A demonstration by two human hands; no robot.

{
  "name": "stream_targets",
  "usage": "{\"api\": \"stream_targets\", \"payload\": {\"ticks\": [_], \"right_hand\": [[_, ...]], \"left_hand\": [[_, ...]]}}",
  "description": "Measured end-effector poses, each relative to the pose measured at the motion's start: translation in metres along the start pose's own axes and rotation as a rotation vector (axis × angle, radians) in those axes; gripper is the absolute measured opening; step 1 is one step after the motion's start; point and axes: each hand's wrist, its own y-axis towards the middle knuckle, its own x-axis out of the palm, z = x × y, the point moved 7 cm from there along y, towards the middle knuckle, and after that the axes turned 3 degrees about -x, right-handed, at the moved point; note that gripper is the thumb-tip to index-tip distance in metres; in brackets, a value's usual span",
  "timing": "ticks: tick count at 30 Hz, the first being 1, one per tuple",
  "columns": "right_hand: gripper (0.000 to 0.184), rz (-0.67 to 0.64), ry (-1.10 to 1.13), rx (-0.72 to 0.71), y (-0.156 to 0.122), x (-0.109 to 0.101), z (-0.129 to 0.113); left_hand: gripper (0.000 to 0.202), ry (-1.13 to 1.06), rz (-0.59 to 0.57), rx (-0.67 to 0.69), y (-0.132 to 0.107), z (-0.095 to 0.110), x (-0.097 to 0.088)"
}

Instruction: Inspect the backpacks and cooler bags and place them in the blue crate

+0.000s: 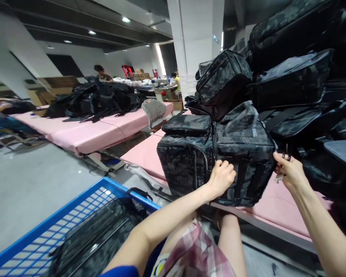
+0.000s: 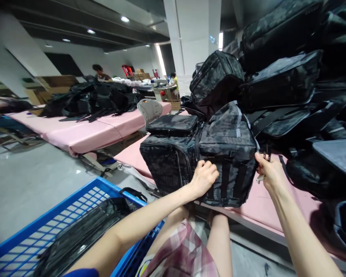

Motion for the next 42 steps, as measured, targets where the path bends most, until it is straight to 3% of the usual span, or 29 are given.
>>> {"api": "stream_targets", "payload": {"ticks": [3, 4, 5, 6, 10, 14, 18, 20, 23, 27, 29, 33, 36, 39, 42], "right_hand": [[0.04, -0.04, -0.023, 0.043, -0.008, -0.011, 0.002], [0.04, -0.053, -0.031, 0.059, -0.011, -0.014, 0.004], [0.041, -0.063, -0.037, 0.073, -0.013, -0.017, 0.005], [0.042, -0.073, -0.04, 0.085, -0.015, -0.019, 0.006], [0.044, -0.116, -0.062, 0.081, -0.017, -0.017, 0.004], [0.045, -0.06, -0.13, 0.056, -0.019, -0.015, -0.003], [0.042, -0.101, -0.095, 0.086, -0.044, -0.003, 0.003], [0.042, -0.112, -0.025, 0.133, -0.064, 0.002, 0.011], [0.042, -0.11, -0.015, 0.223, -0.091, 0.004, 0.025], [0.038, -0.109, -0.046, 0.109, -0.108, 0.001, 0.021], [0.039, -0.111, -0.08, 0.065, -0.111, 0.0, 0.019], [0.044, -0.123, -0.173, 0.078, -0.114, -0.002, 0.019], [0.047, -0.13, -0.217, 0.091, -0.116, -0.004, 0.018], [0.046, -0.155, -0.24, 0.096, -0.116, -0.006, 0.017], [0.042, -0.169, -0.309, 0.014, -0.11, -0.013, 0.009]], "left_hand": [[0.012, -0.252, -0.479, 0.233, -0.023, 0.014, 0.024], [0.011, -0.353, -0.605, 0.248, -0.035, 0.015, 0.027], [0.012, -0.432, -0.673, 0.214, -0.044, 0.013, 0.026], [0.014, -0.482, -0.669, 0.143, -0.05, 0.009, 0.023], [0.024, -0.431, -0.273, -0.109, -0.049, -0.01, -0.014], [0.017, -0.463, -0.161, 0.048, -0.04, 0.001, -0.059], [0.018, -0.512, 0.185, 0.036, -0.016, -0.014, -0.123], [0.02, -0.472, 0.247, 0.081, 0.005, -0.016, -0.138], [0.023, -0.35, 0.178, 0.245, 0.042, -0.004, -0.134], [0.027, -0.167, -0.03, 0.443, 0.074, 0.025, -0.11], [0.02, -0.097, -0.122, 0.401, 0.081, 0.034, -0.096], [0.036, -0.027, -0.171, 0.205, 0.081, 0.044, -0.071], [0.022, -0.056, -0.242, 0.121, 0.077, 0.049, -0.052], [0.016, -0.079, -0.245, 0.127, 0.075, 0.051, -0.052], [0.018, -0.263, -0.185, 0.092, 0.07, 0.041, -0.067]]}}
